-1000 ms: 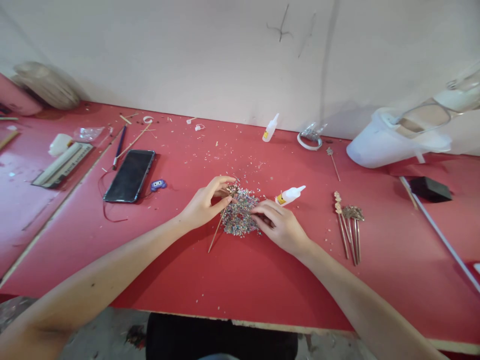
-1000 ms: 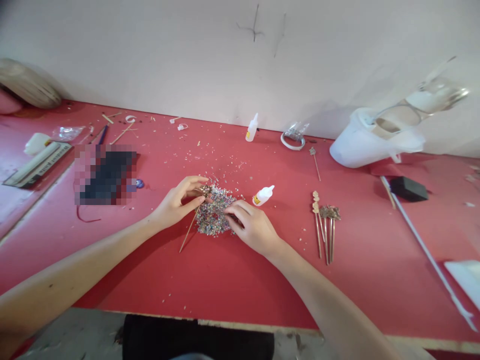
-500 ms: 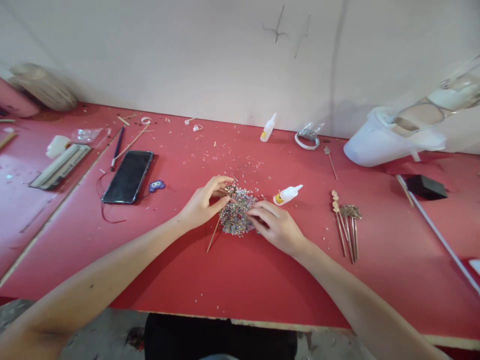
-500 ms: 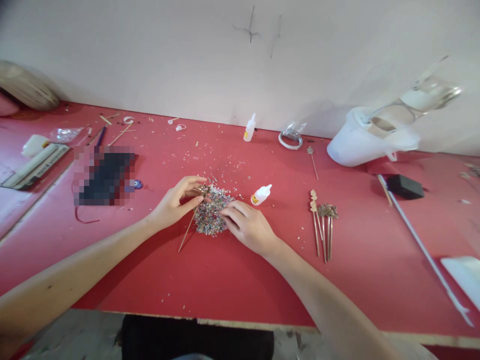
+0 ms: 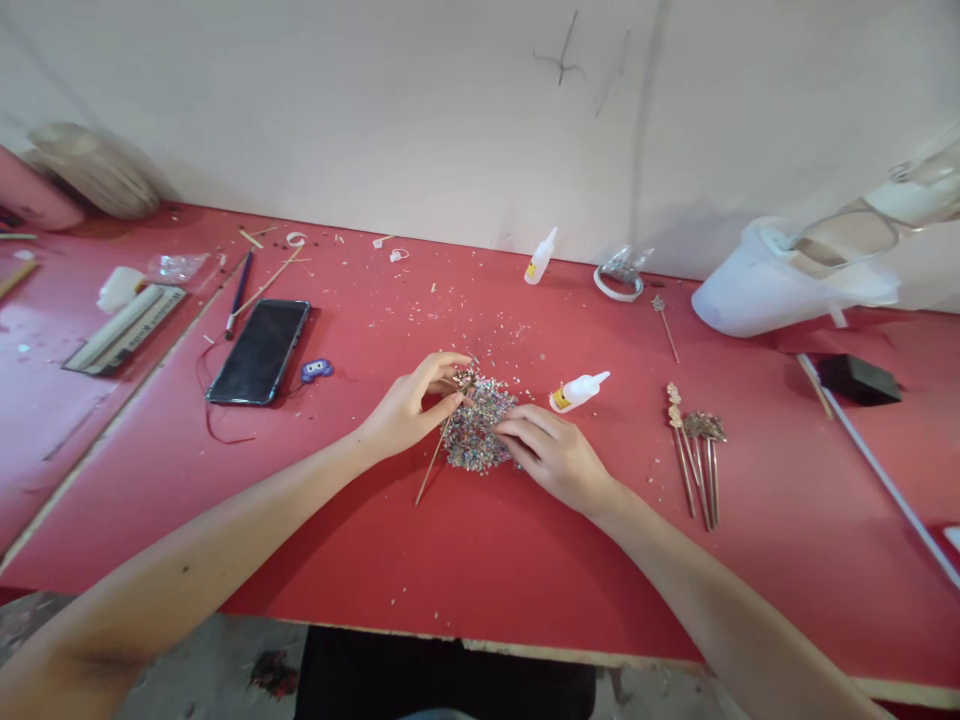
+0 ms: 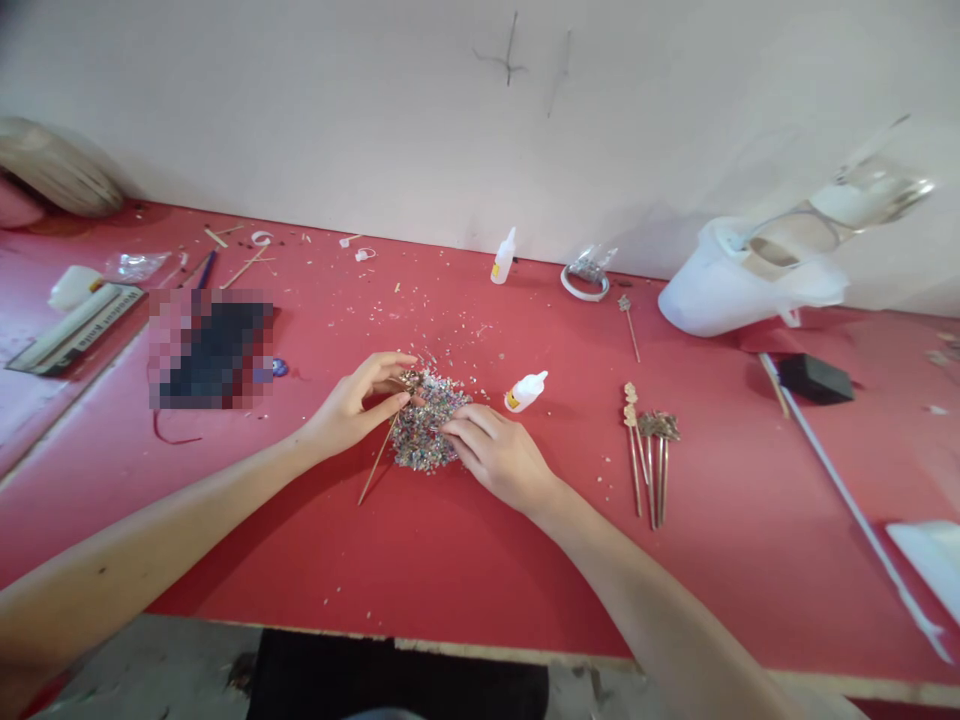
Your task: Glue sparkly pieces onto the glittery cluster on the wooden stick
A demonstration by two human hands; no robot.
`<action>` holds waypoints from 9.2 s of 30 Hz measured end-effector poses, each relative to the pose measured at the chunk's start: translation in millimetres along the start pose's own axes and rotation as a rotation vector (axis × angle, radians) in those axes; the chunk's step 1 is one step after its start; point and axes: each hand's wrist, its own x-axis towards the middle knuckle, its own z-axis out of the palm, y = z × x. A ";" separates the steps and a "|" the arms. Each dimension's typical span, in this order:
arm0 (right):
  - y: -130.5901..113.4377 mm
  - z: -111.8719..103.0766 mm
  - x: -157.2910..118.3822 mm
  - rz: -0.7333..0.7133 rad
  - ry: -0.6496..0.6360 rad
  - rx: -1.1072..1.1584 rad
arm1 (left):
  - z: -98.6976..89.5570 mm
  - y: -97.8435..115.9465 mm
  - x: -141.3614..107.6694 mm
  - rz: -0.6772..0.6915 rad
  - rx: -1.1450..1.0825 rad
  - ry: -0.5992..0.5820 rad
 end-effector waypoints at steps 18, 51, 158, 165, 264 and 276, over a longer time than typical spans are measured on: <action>-18.7 -2.8 6.0 0.731 0.190 0.871 | -2.8 4.3 2.7 0.263 0.245 -0.090; -24.7 3.5 9.8 0.768 0.235 0.862 | 4.5 3.6 0.2 0.352 0.385 0.041; -21.1 3.1 7.6 0.772 0.236 0.802 | 5.8 -1.0 2.3 0.449 0.365 0.043; -22.0 3.0 7.6 0.772 0.261 0.818 | 3.9 1.1 0.9 0.281 0.275 0.043; -8.8 -9.1 -3.1 -0.059 -0.080 0.024 | 6.1 8.7 2.0 -0.212 -0.336 0.006; -7.9 -8.3 -3.9 -0.041 -0.083 0.002 | 6.2 9.5 2.1 -0.215 -0.323 -0.001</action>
